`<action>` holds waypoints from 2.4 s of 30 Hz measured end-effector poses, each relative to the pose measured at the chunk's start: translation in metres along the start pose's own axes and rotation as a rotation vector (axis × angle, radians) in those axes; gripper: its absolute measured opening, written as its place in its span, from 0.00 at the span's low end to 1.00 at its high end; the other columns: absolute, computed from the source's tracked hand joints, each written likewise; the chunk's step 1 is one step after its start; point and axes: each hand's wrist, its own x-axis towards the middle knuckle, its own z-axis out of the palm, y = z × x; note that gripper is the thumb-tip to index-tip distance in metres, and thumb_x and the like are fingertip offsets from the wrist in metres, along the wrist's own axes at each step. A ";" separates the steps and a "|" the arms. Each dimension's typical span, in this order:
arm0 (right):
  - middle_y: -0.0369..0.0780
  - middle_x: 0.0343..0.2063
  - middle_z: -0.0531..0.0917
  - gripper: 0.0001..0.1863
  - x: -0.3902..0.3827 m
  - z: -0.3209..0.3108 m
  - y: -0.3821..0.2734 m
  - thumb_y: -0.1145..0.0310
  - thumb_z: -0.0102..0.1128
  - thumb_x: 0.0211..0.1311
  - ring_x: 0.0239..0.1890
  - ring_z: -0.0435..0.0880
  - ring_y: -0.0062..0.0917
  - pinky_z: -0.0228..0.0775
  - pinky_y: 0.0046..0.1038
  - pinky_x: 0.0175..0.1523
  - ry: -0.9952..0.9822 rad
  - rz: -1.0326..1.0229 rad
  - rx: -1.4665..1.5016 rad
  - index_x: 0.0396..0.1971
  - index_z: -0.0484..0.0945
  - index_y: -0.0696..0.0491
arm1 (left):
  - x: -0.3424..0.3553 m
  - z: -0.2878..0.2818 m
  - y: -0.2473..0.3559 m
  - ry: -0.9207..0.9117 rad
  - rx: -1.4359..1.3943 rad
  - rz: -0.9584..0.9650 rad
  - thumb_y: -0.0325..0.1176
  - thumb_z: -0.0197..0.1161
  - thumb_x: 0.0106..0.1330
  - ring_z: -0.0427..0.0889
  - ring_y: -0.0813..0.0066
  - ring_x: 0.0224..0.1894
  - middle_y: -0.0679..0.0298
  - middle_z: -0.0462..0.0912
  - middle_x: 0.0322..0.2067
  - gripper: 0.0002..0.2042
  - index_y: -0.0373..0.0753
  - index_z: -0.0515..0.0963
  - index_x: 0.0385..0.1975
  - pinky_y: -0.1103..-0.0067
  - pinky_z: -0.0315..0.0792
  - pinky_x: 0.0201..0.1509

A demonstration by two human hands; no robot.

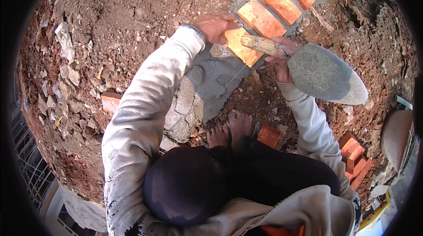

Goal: The person scoops cement from a bucket using a trowel and spreads it on the ground. They then place red bricks onto the cement, tapping them into position to form a straight line.

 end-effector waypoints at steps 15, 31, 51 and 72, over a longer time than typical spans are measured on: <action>0.41 0.44 0.80 0.11 0.023 0.017 0.021 0.74 0.56 0.62 0.46 0.79 0.25 0.74 0.26 0.47 0.021 -0.143 0.048 0.44 0.78 0.53 | -0.008 0.015 -0.002 0.120 -0.090 -0.067 0.42 0.73 0.46 0.54 0.60 0.70 0.65 0.68 0.62 0.49 0.58 0.50 0.69 0.59 0.46 0.73; 0.40 0.38 0.82 0.12 0.040 0.026 0.033 0.71 0.61 0.59 0.39 0.82 0.28 0.74 0.27 0.41 -0.058 -0.154 -0.474 0.44 0.78 0.53 | -0.009 0.025 -0.009 0.210 -0.172 -0.066 0.42 0.76 0.40 0.56 0.53 0.69 0.55 0.68 0.61 0.55 0.54 0.47 0.70 0.60 0.48 0.71; 0.40 0.32 0.83 0.08 0.046 0.032 0.038 0.69 0.60 0.61 0.35 0.82 0.29 0.74 0.31 0.39 -0.060 -0.170 -0.602 0.40 0.81 0.53 | -0.011 0.034 -0.015 0.265 -0.264 -0.109 0.42 0.77 0.38 0.58 0.53 0.68 0.52 0.61 0.64 0.56 0.49 0.49 0.70 0.63 0.51 0.71; 0.47 0.44 0.80 0.18 0.028 -0.046 -0.077 0.60 0.44 0.72 0.28 0.85 0.26 0.79 0.21 0.32 0.417 -0.045 -0.189 0.46 0.71 0.61 | -0.055 0.200 0.274 0.334 0.000 1.101 0.40 0.52 0.62 0.58 0.64 0.67 0.64 0.68 0.60 0.17 0.48 0.71 0.51 0.61 0.53 0.70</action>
